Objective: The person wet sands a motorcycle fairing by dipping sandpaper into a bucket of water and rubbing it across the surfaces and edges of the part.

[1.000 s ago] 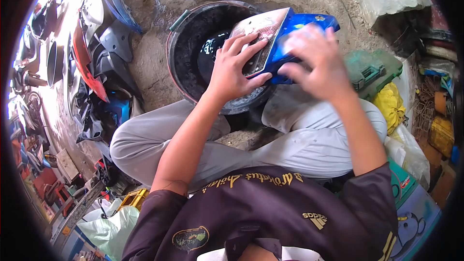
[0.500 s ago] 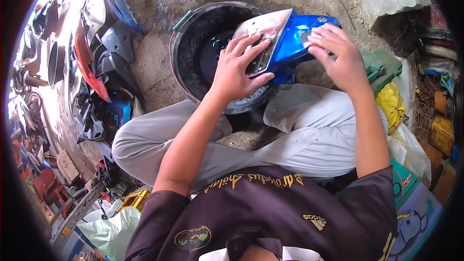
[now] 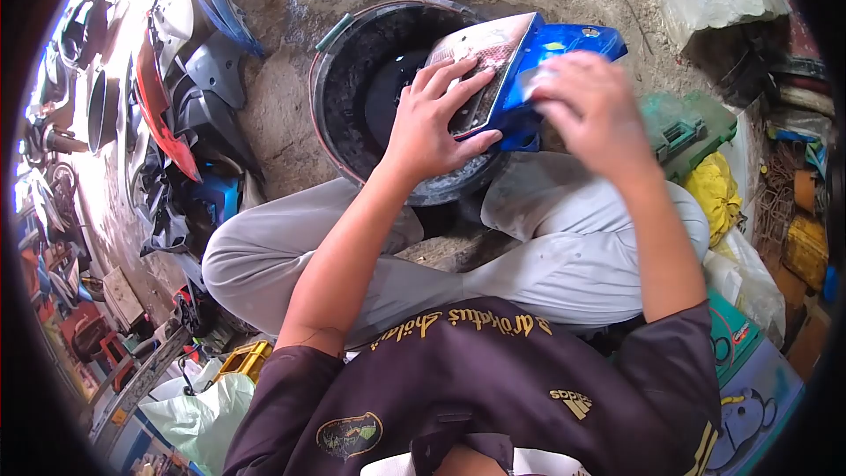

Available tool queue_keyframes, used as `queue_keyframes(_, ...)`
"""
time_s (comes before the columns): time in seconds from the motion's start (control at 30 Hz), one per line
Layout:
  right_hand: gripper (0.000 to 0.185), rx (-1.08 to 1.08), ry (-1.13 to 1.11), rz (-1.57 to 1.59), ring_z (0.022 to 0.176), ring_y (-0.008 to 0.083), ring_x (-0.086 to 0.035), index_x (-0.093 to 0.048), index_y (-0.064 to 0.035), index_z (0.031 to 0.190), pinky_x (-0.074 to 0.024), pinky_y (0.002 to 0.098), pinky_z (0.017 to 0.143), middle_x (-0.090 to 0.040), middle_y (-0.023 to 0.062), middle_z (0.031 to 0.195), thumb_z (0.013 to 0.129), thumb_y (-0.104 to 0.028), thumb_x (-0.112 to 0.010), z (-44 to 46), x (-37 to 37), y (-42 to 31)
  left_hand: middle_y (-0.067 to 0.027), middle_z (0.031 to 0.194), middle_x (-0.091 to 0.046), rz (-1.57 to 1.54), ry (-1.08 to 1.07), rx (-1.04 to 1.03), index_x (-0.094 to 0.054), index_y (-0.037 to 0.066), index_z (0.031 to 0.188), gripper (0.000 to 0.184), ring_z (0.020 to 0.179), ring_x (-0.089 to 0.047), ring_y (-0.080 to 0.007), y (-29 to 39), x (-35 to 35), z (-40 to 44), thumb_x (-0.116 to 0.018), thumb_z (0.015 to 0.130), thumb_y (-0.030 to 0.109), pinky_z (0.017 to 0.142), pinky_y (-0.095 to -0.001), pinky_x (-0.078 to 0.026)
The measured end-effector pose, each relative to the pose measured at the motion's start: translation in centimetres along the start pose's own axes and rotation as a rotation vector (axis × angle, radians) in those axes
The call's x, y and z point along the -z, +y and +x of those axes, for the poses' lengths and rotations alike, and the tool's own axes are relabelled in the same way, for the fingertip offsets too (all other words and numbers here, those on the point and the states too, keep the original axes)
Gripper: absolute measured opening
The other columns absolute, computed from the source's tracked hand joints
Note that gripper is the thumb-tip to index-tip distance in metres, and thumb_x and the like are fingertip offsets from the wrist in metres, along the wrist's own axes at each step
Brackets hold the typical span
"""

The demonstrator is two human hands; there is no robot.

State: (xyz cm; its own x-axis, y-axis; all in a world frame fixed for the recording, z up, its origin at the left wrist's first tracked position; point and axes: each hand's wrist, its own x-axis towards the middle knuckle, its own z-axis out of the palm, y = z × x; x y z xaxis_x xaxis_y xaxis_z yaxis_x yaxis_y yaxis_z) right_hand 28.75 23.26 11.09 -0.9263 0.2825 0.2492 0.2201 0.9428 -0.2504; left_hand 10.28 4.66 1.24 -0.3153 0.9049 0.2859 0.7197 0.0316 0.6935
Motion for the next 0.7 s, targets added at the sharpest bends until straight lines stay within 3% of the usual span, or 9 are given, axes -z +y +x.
queue_keyframes(0.07, 0.01, -0.123, -0.042, 0.027, 0.113, 0.0285, -0.066, -0.079, -0.0142, 0.104, -0.0485, 0.0497, 0.103, -0.075, 0.0049, 0.112, 0.096, -0.017, -0.074, 0.2, 1.8, 2.6, -0.0156, 0.154, -0.063, 0.019, -0.006, 0.001, -0.07, 0.015, 0.148, 0.078, 0.14, -0.056, -0.0418, 0.1, 0.2, 0.0, -0.089, 0.08, 0.046, 0.12, -0.0553, -0.044)
queue_keyframes(0.17, 0.011, 0.021, -0.007, -0.115, 0.115, 0.0265, -0.066, -0.08, -0.0143, 0.104, -0.0482, 0.0462, 0.102, -0.074, 0.0036, 0.113, 0.097, -0.017, -0.073, -0.1, 0.2, 0.8, -0.0154, 0.155, -0.063, 0.012, 0.009, 0.001, -0.07, 0.015, 0.149, 0.078, 0.141, -0.056, -0.0418, 0.0, 0.0, -0.2, -0.089, 0.08, 0.046, 0.12, -0.0553, -0.044)
queue_keyframes(0.23, 0.013, 0.124, -0.007, -0.035, 0.113, 0.0248, -0.066, -0.08, -0.0154, 0.105, -0.0475, 0.0437, 0.099, -0.074, 0.0039, 0.113, 0.1, -0.02, -0.069, -0.3, -1.0, -2.0, -0.0153, 0.156, -0.062, 0.016, 0.011, -0.008, -0.07, 0.015, 0.149, 0.078, 0.141, -0.056, -0.0419, 0.1, -0.1, 0.2, -0.089, 0.079, 0.046, 0.12, -0.0552, -0.044)
queue_keyframes(0.33, 0.014, -0.071, -0.041, -0.114, 0.112, 0.0245, -0.066, -0.081, -0.0159, 0.105, -0.048, 0.044, 0.095, -0.074, 0.0022, 0.109, 0.101, -0.017, -0.068, 0.2, 1.2, 1.7, -0.0155, 0.156, -0.062, 0.039, -0.015, 0.001, -0.07, 0.015, 0.148, 0.078, 0.141, -0.055, -0.042, 0.1, 0.2, -0.1, -0.09, 0.079, 0.045, 0.121, -0.0552, -0.043)
queue_keyframes(0.37, 0.016, -0.156, -0.009, -0.011, 0.111, 0.0233, -0.067, -0.082, -0.0162, 0.105, -0.0473, 0.0446, 0.095, -0.073, 0.0008, 0.105, 0.102, -0.018, -0.066, 0.3, 1.9, 2.2, -0.0156, 0.156, -0.062, 0.046, -0.021, 0.01, -0.07, 0.015, 0.148, 0.078, 0.141, -0.055, -0.0421, 0.3, 0.3, -0.1, -0.09, 0.079, 0.045, 0.121, -0.0551, -0.043)
queue_keyframes(0.43, 0.016, -0.015, 0.011, -0.176, 0.11, 0.0229, -0.067, -0.082, -0.0166, 0.103, -0.0466, 0.0445, 0.095, -0.073, 0.0003, 0.103, 0.102, -0.019, -0.066, 0.0, 0.7, 0.5, -0.0154, 0.156, -0.062, 0.037, -0.013, 0.02, -0.07, 0.015, 0.148, 0.078, 0.141, -0.055, -0.0422, 0.5, 0.1, 0.0, -0.09, 0.079, 0.045, 0.122, -0.0551, -0.043)
queue_keyframes(0.5, 0.015, 0.105, -0.005, -0.046, 0.109, 0.0229, -0.067, -0.082, -0.0167, 0.101, -0.0461, 0.0449, 0.096, -0.074, 0.0003, 0.104, 0.102, -0.02, -0.067, -0.4, -0.8, -2.3, -0.0149, 0.157, -0.062, 0.01, -0.012, 0.012, -0.07, 0.015, 0.148, 0.078, 0.141, -0.055, -0.0422, 0.2, 0.1, 0.1, -0.09, 0.079, 0.044, 0.122, -0.0551, -0.043)
queue_keyframes(0.63, 0.013, -0.133, -0.021, -0.035, 0.106, 0.0233, -0.069, -0.081, -0.0165, 0.099, -0.0478, 0.0428, 0.098, -0.075, 0.001, 0.105, 0.1, -0.019, -0.069, 0.2, 1.2, 1.5, -0.014, 0.156, -0.062, 0.037, -0.006, 0.008, -0.07, 0.016, 0.148, 0.078, 0.141, -0.055, -0.0422, 0.3, 0.1, 0.0, -0.09, 0.079, 0.043, 0.123, -0.0553, -0.042)
queue_keyframes(0.7, 0.011, -0.047, 0.018, -0.017, 0.104, 0.0245, -0.07, -0.081, -0.0148, 0.099, -0.0493, 0.042, 0.097, -0.075, 0.0029, 0.102, 0.098, -0.017, -0.07, 0.3, 1.1, 1.5, -0.0143, 0.155, -0.062, 0.04, -0.009, 0.016, -0.07, 0.016, 0.148, 0.077, 0.142, -0.055, -0.0417, 0.5, 0.2, -0.1, -0.09, 0.079, 0.044, 0.122, -0.0559, -0.043)
